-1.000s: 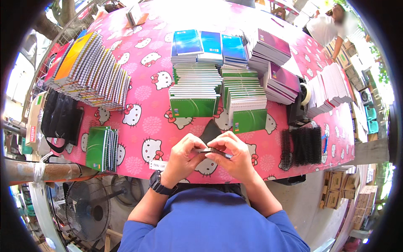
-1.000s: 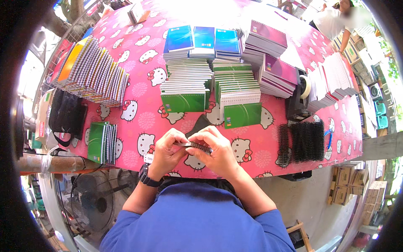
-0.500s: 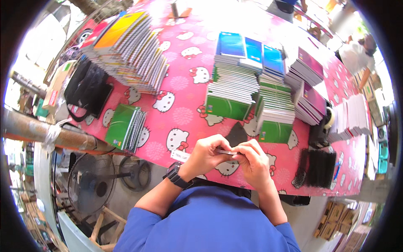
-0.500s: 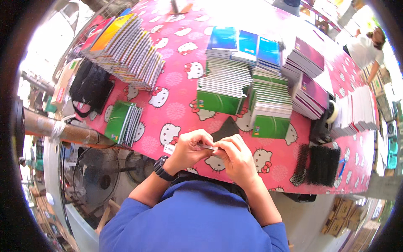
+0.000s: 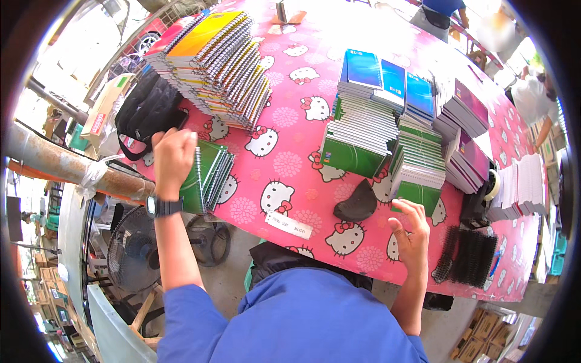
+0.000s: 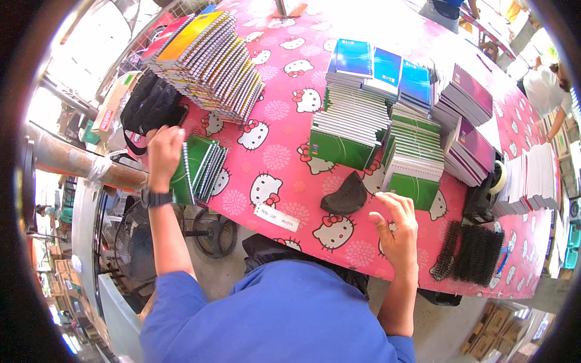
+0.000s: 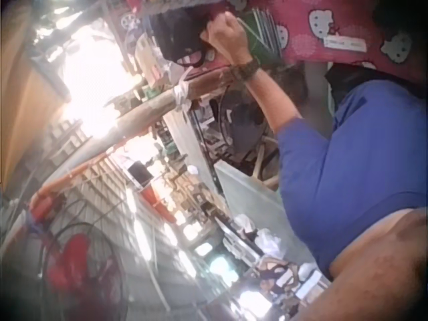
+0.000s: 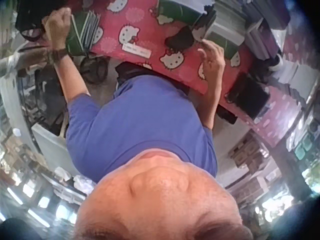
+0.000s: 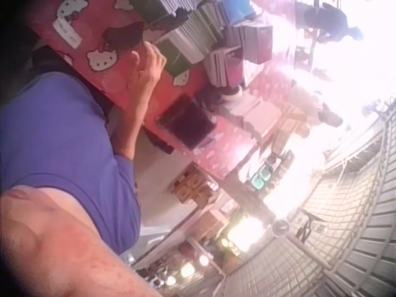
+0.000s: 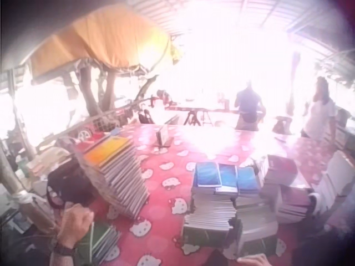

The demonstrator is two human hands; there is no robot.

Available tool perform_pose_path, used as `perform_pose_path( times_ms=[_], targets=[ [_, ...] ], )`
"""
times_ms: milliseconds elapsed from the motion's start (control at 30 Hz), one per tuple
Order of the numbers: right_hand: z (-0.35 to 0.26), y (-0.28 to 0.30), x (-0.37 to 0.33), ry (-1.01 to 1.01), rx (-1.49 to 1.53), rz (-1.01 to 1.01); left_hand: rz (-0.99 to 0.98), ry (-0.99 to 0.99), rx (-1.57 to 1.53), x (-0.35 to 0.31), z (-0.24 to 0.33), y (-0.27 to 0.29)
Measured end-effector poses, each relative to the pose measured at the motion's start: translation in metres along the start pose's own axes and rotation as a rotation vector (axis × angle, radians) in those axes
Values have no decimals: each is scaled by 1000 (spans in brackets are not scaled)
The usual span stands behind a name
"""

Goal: The person assembles small notebooks by hand by inserting a plastic spiral spine into the pre-punched holes of a cover and paper stack, then uses a small black tool to trim or crimp the ends of the spine, repeating the process for multiple notebooks.

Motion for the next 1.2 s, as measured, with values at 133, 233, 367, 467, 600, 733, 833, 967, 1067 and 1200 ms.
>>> perform_pose_path(
  times_ms=[133, 233, 367, 467, 600, 733, 833, 967, 1067, 1200],
  targets=[
    [-2, -8, -6, 17, 30, -15, -162, -89, -39, -29, -21, -70],
    [8, -1, -13, -15, 16, 17, -164, -43, -84, -33, -18, -79],
    [29, -7, -22, -73, -39, 42, 22, -83, -101, -13, 29, -57],
    [20, -21, -19, -17, -83, 12, 38, -223, -353, -3, 131, -67],
    [-8, -48, -18, 93, 12, -92, 53, -360, -571, -10, 236, -125],
    [-3, -38, -24, 99, -3, -79, 68, -404, -507, -9, 253, -166],
    [27, -9, -37, -30, -44, 9, 139, -371, -469, 2, 236, -162],
    [51, -17, -52, -96, -107, -1, -140, 64, -743, 10, 200, -146],
    [30, -73, -63, -10, 44, -231, -102, -110, -770, 10, 224, -91],
    [19, -75, -40, -11, 98, -26, -176, -265, -729, -25, 239, -61]
  ],
)
Point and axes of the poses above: each hand's wrist, its own x-axis towards the middle knuckle, its own y-axis out of the back of the hand, z = x × y, the point moved 10 cm from there along x, towards the middle knuckle, and after that the axes turned 12 degrees about z, right-handed, at the moved point
